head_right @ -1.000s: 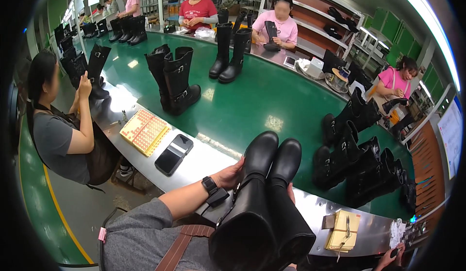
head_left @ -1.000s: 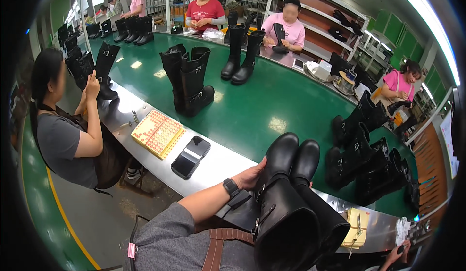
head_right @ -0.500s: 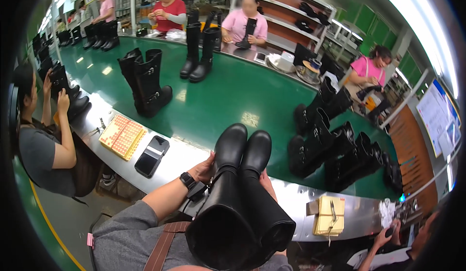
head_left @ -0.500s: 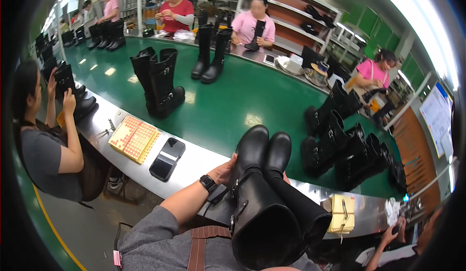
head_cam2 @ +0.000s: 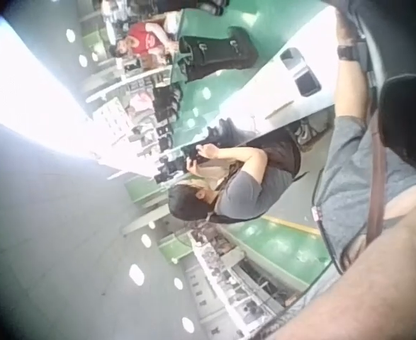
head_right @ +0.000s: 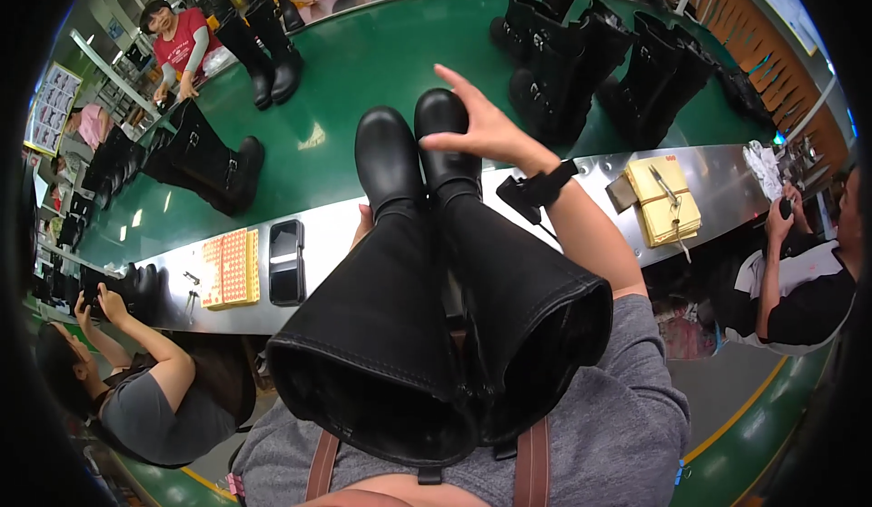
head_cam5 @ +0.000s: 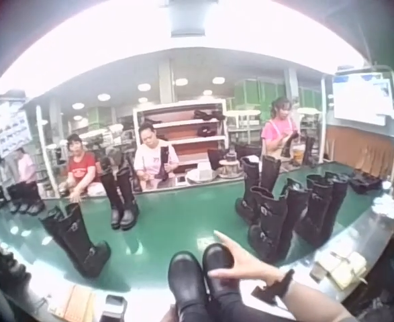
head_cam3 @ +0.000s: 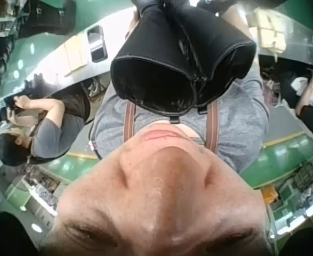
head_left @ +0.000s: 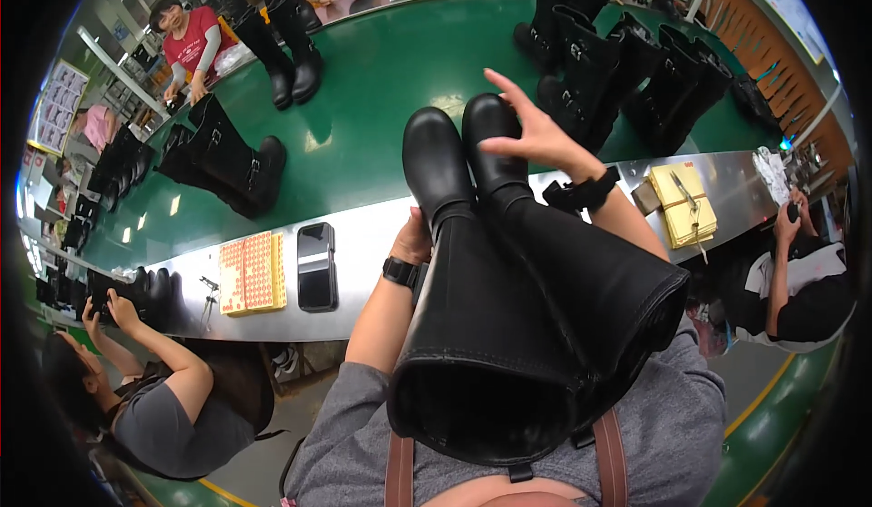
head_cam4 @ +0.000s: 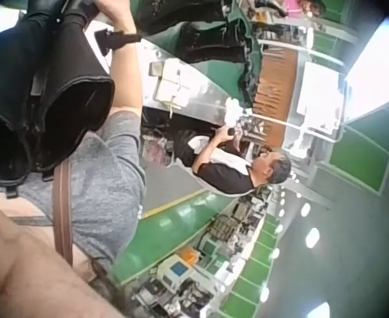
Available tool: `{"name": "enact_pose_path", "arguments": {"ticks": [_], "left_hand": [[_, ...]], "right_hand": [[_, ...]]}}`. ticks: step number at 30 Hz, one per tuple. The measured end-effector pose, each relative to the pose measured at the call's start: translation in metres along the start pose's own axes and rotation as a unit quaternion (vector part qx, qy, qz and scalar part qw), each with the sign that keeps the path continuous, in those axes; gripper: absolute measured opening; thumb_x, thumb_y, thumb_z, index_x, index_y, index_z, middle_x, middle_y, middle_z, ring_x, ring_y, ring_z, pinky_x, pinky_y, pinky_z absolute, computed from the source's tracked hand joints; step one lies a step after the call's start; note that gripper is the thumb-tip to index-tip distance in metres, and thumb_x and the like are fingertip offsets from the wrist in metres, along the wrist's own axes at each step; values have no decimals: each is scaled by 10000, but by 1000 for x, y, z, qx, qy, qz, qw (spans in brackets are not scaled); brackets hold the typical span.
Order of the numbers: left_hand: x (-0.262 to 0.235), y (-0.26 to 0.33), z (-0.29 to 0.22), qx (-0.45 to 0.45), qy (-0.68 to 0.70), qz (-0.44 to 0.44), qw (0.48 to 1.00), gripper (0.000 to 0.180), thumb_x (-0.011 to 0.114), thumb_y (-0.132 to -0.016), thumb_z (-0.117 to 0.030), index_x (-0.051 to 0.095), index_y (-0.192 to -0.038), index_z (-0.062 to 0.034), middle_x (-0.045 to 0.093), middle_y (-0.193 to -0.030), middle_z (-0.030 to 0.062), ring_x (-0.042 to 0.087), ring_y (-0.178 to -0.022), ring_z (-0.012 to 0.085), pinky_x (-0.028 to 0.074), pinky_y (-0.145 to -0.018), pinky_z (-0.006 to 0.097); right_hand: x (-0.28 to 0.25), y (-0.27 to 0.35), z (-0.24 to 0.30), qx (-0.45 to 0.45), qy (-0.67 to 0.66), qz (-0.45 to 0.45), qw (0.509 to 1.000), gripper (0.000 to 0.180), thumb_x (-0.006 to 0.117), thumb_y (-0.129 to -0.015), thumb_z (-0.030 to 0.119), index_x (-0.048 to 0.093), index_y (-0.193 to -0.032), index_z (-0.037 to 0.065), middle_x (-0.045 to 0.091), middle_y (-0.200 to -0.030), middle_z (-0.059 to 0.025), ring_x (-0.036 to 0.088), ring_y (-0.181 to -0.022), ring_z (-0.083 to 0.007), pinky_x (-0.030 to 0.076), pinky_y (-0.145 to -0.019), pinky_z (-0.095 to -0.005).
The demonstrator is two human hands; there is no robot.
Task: The recorder is inspecting and adjusting the zippers and straps on a pair of black quilted boots on an assembly line.
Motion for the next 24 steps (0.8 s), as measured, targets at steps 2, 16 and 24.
{"name": "enact_pose_path", "arguments": {"ticks": [2, 16, 24], "left_hand": [[2, -3, -1, 5, -2, 8, 1000, 1028, 689, -741, -701, 403, -1444, -6, 519, -1408, 154, 499, -1301, 279, 416, -1092, 423], [-4, -6, -5, 23, -6, 21, 1000, 998, 729, -748, -649, 409, -1433, 2, 520, -1405, 148, 500, -1296, 266, 400, -1106, 412], [-15, -9, 0, 26, 39, 29, 998, 963, 705, -770, -652, 419, -1431, -14, 527, -1398, 140, 511, -1285, 271, 412, -1096, 413]], "right_hand": [[9, -6, 13, -93, 123, -59, 986, 822, 795, -760, 469, 458, -1433, 136, 532, -1353, -223, 541, -1237, -345, 438, -1030, -391], [20, -2, 16, -84, 210, -117, 967, 647, 721, -836, 426, 506, -1377, 144, 613, -1210, -153, 596, -1115, -282, 488, -907, -369], [9, -1, -15, 103, -444, -66, 887, 493, 410, -1053, 398, 443, -1431, 83, 652, -1234, -93, 647, -1070, -216, 496, -933, -326]]}}
Point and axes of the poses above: each hand's wrist, its own y-axis away from the middle knuckle, its own x-axis out of the palm, z = x × y, the point moved 3 cm from there along -y, towards the middle knuckle
